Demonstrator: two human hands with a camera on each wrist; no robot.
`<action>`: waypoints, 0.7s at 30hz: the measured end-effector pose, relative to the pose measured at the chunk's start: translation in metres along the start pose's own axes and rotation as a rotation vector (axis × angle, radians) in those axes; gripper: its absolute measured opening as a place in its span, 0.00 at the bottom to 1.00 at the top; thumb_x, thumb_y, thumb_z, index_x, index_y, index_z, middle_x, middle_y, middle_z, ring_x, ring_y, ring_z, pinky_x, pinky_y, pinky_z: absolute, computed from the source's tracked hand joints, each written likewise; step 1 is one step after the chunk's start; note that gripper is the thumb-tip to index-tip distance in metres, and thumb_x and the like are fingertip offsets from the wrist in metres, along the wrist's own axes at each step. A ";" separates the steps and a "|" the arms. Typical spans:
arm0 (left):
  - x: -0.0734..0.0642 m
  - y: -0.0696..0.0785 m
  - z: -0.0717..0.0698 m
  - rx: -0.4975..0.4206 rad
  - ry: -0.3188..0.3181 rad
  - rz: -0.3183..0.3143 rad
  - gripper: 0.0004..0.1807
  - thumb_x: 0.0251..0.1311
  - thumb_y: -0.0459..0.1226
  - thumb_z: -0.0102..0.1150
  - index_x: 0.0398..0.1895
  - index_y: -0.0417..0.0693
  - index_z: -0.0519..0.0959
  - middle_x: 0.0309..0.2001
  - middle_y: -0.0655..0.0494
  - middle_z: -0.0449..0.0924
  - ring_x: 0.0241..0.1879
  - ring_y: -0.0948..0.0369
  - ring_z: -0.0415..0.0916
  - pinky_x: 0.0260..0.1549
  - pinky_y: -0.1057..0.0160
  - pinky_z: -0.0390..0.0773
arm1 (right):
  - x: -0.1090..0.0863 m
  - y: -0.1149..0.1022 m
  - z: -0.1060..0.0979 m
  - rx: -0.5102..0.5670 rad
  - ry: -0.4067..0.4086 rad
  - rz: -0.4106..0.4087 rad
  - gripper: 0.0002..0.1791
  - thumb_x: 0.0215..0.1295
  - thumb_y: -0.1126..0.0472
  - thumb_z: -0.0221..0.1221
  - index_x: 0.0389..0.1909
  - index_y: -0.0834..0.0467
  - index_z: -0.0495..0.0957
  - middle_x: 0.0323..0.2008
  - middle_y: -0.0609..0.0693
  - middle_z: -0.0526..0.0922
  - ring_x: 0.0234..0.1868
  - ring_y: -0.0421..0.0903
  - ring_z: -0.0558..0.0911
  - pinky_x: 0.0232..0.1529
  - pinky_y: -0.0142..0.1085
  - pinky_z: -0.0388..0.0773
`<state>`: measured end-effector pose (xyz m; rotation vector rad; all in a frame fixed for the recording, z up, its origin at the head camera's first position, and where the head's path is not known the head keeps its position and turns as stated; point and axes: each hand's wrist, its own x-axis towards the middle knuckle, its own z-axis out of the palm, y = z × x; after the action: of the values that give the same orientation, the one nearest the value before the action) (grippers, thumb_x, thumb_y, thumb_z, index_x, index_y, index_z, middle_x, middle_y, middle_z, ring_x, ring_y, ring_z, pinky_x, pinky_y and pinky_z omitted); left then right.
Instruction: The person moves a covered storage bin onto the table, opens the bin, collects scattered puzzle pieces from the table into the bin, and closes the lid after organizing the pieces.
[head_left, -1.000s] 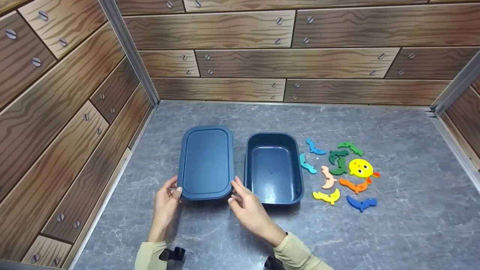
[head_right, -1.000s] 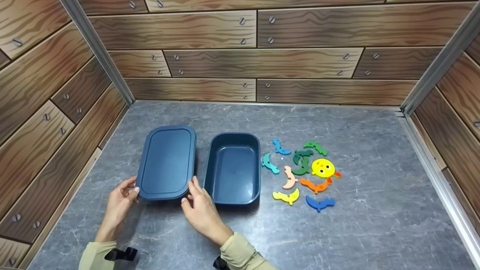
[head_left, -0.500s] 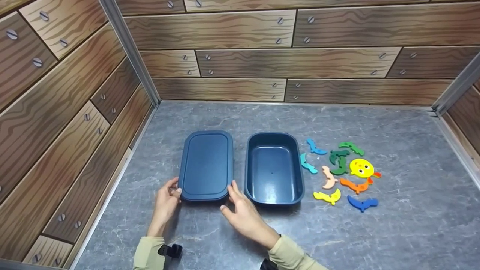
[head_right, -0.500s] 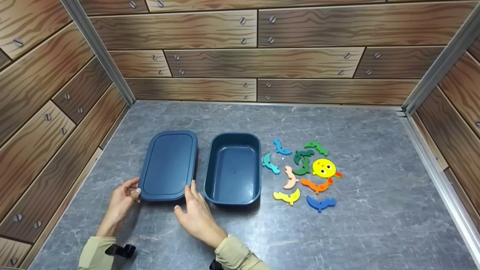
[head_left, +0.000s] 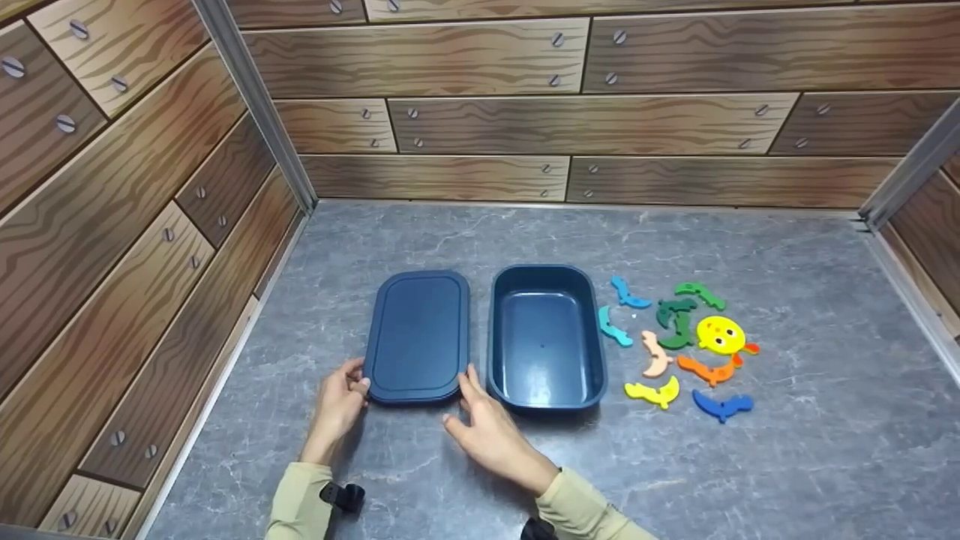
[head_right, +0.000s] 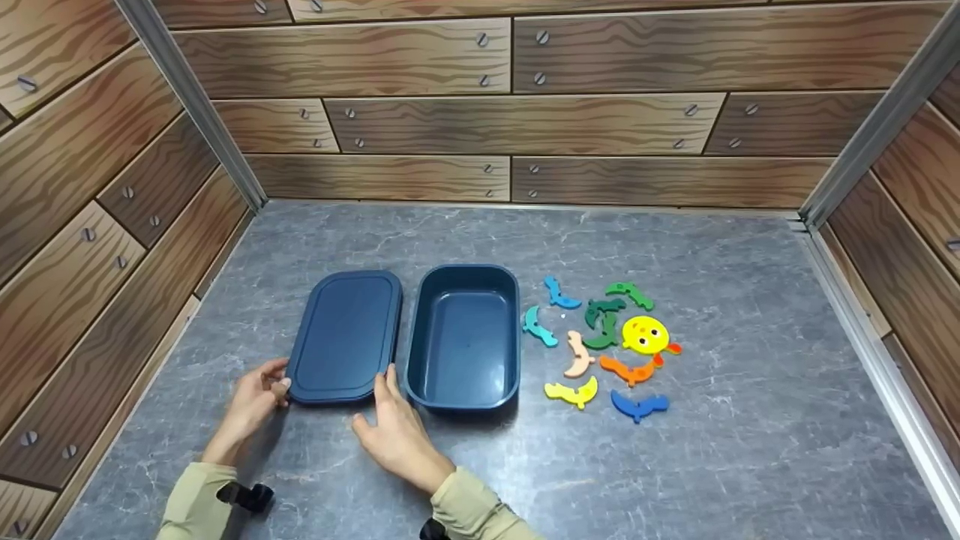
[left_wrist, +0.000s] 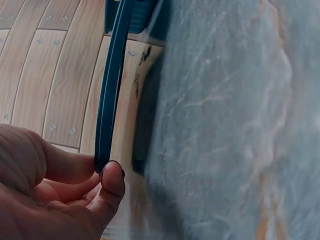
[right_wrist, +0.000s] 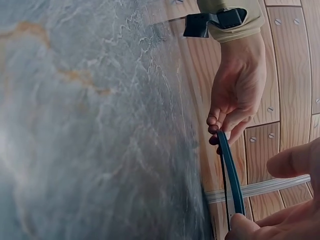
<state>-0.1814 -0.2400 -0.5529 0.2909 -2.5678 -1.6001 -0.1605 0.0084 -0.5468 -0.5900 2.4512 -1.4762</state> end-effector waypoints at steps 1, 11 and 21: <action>0.000 -0.001 0.001 0.003 -0.004 0.000 0.20 0.64 0.21 0.48 0.59 0.22 0.70 0.37 0.42 0.75 0.30 0.56 0.74 0.24 0.67 0.77 | 0.000 0.000 0.000 0.005 -0.003 0.007 0.41 0.69 0.58 0.56 0.73 0.73 0.49 0.74 0.69 0.40 0.61 0.57 0.75 0.59 0.37 0.71; 0.006 -0.002 0.002 0.024 -0.053 -0.017 0.20 0.64 0.22 0.48 0.59 0.22 0.71 0.36 0.44 0.74 0.29 0.57 0.73 0.25 0.63 0.79 | 0.001 0.001 -0.002 -0.033 -0.004 0.029 0.42 0.69 0.55 0.57 0.73 0.73 0.49 0.74 0.71 0.43 0.61 0.57 0.76 0.62 0.42 0.67; 0.005 -0.001 0.003 0.085 -0.050 -0.040 0.20 0.66 0.23 0.50 0.60 0.24 0.72 0.38 0.46 0.71 0.31 0.56 0.74 0.27 0.63 0.79 | 0.002 0.004 -0.003 0.012 -0.002 0.055 0.41 0.69 0.56 0.57 0.73 0.72 0.51 0.73 0.71 0.46 0.62 0.58 0.74 0.64 0.43 0.65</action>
<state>-0.1869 -0.2388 -0.5549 0.3157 -2.6891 -1.5324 -0.1637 0.0116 -0.5490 -0.5178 2.4352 -1.4675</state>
